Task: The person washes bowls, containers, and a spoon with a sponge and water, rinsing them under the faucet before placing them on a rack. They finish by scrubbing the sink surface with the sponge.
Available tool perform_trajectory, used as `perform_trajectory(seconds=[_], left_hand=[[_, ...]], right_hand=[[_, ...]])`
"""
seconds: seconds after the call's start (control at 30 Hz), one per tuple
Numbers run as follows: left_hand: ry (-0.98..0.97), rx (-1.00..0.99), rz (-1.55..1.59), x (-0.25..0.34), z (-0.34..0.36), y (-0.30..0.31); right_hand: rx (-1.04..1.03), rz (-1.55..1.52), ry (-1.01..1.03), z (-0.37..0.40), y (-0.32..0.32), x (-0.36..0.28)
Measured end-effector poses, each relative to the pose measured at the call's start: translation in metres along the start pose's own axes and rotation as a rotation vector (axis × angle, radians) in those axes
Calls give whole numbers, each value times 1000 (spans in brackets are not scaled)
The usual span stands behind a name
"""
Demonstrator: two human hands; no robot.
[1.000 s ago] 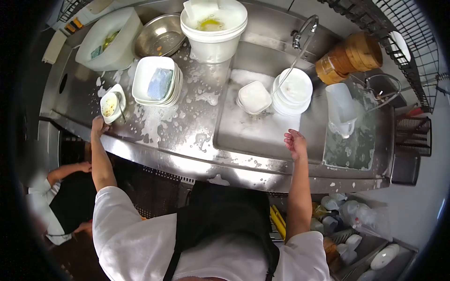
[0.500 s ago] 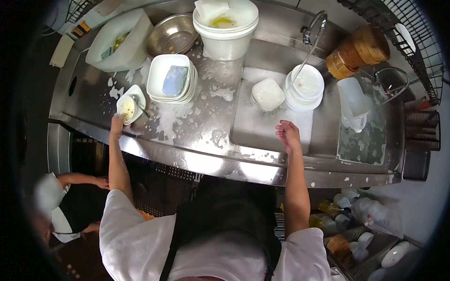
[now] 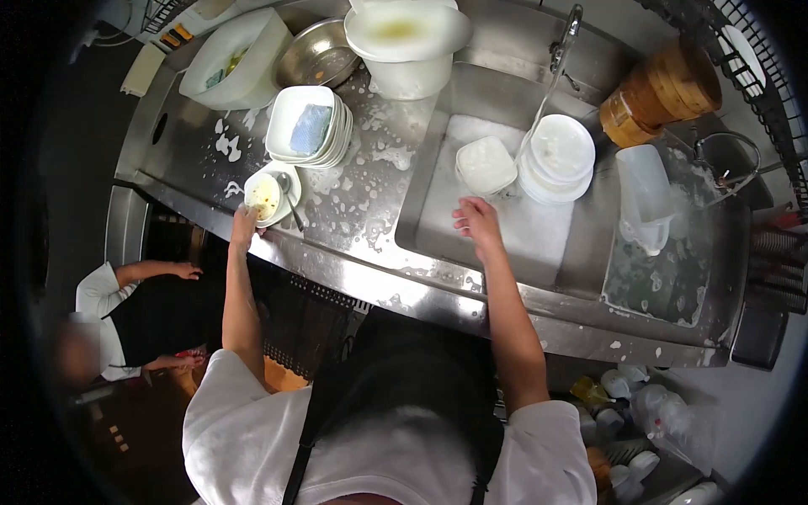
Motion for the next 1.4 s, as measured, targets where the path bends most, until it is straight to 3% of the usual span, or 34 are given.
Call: perform_trajectory(seconds=[0.1,0.23,0.3,0.37,0.4,0.43,0.47,0.53,0.6,0.67,0.7,0.73,0.8,0.87,1.0,1.07,1.13,1.17,1.2,1.27,1.33,1.37,1.4], left_hand=[[59,-3,-39,-2,18,-7],[66,-1,-21,14,42,-22],[59,24,-71,5,53,-22],[67,-28,69,29,62,-41],[67,-66,76,46,64,-55],[88,-6,109,51,67,-63],[93,-38,102,52,69,-69],[95,-83,89,39,71,-72],[49,-27,122,-6,65,-67],[-45,-77,-119,4,57,-78],[124,-143,-148,51,62,-95],[151,-143,-26,21,58,-93],[-359,-144,-429,7,46,-89],[31,-227,-114,19,45,-97],[-197,-332,-202,8,31,-104],[-259,-362,-229,17,28,-110],[-96,-363,-274,37,25,-115],[-139,-352,-333,46,20,-117],[-187,-333,-390,54,13,-122],[-286,-293,-570,58,1,-130],[-390,-250,-823,58,-9,-138],[-695,-54,-825,91,-7,-140],[-700,-69,-855,96,-10,-144]], right_hand=[[-131,25,56,-8,-36,-4],[-151,95,111,-7,-80,-23],[279,208,553,-30,-107,-39],[260,508,894,34,-166,-92],[-65,201,975,55,-186,-112],[15,189,1266,88,-191,-134],[100,220,1292,117,-185,-155],[268,12,1209,81,-183,-164],[344,36,801,35,-188,-158],[38,179,569,13,-218,-140],[-95,149,540,0,-234,-135],[-236,118,504,-7,-253,-130],[-163,244,576,-12,-269,-132],[-139,399,715,-29,-281,-135],[-13,517,608,-27,-293,-137],[-293,396,470,-14,-287,-144],[-124,351,504,-34,-266,-131],[-41,378,556,-45,-251,-122],[41,410,617,-52,-233,-120],[247,592,491,-35,-189,-97],[184,570,454,-21,-171,-73],[221,534,416,-6,-168,-66],[258,496,379,8,-167,-60]])
Point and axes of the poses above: each hand's wrist, its own z-axis away from the middle knuckle, its own y-axis out of the back of the hand, x = y × z, the point moved 6 cm from there along -z, towards the middle knuckle, and after that the axes turned 15 degrees about -y, right-handed, at the moved point
